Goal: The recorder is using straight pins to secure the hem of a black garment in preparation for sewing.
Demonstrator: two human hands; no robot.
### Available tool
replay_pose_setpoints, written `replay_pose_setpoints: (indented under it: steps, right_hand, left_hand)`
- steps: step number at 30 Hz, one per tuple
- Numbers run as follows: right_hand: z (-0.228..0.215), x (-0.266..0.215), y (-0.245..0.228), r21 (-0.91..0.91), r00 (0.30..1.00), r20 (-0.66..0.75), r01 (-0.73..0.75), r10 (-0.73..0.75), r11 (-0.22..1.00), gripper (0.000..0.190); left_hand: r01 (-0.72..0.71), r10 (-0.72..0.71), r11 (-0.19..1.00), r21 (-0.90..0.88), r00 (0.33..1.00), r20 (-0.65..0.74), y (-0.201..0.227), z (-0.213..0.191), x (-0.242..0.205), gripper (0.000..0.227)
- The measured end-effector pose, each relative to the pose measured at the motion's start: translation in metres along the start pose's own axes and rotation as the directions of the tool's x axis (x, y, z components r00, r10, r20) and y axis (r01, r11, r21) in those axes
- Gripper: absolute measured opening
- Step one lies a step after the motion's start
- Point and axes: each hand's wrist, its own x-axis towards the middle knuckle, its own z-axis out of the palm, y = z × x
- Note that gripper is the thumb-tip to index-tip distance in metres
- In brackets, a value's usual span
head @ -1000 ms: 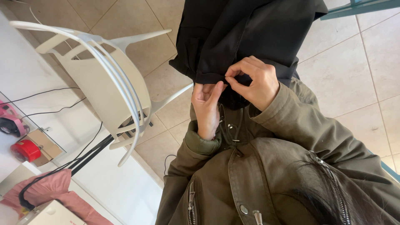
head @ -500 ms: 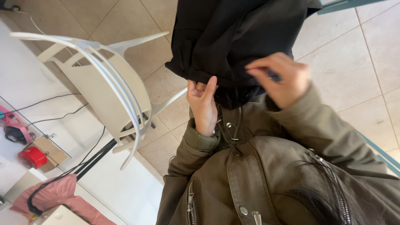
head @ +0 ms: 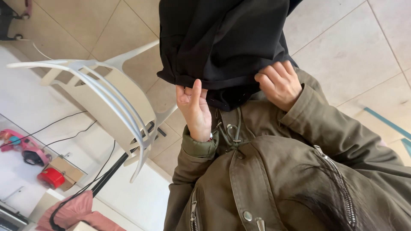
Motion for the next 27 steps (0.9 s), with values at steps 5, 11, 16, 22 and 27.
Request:
replay_pose_setpoints:
  steps: [5, 11, 16, 22, 27]
  right_hand:
    - [-0.005, -0.008, 0.006, 0.044, 0.997, -0.02, 0.071, -0.071, 0.996, 0.015]
    - [-0.003, -0.009, -0.002, 0.094, 0.993, -0.046, 0.117, -0.113, 0.989, 0.019]
    - [0.002, -0.007, -0.004, 0.077, 0.998, 0.016, 0.065, -0.066, 0.995, 0.018]
    - [-0.001, 0.001, -0.006, 0.07, 0.997, 0.054, 0.043, -0.047, 0.997, 0.02]
    - [0.008, -0.006, -0.004, 0.089, 0.996, 0.074, 0.043, -0.05, 0.995, 0.023]
  left_hand:
    - [-0.094, 0.095, 0.995, 0.045, 0.995, -0.009, 0.015, 0.016, 0.004, 0.056]
    - [-0.142, 0.158, 0.974, 0.175, 0.984, -0.085, 0.014, 0.027, 0.01, 0.049]
    - [-0.15, 0.172, 0.969, 0.197, 0.981, -0.095, 0.007, 0.022, 0.011, 0.045]
    - [-0.156, 0.179, 0.968, 0.199, 0.978, -0.103, 0.006, 0.023, 0.013, 0.046]
    - [-0.152, 0.171, 0.97, 0.192, 0.981, -0.087, 0.011, 0.03, 0.013, 0.045]
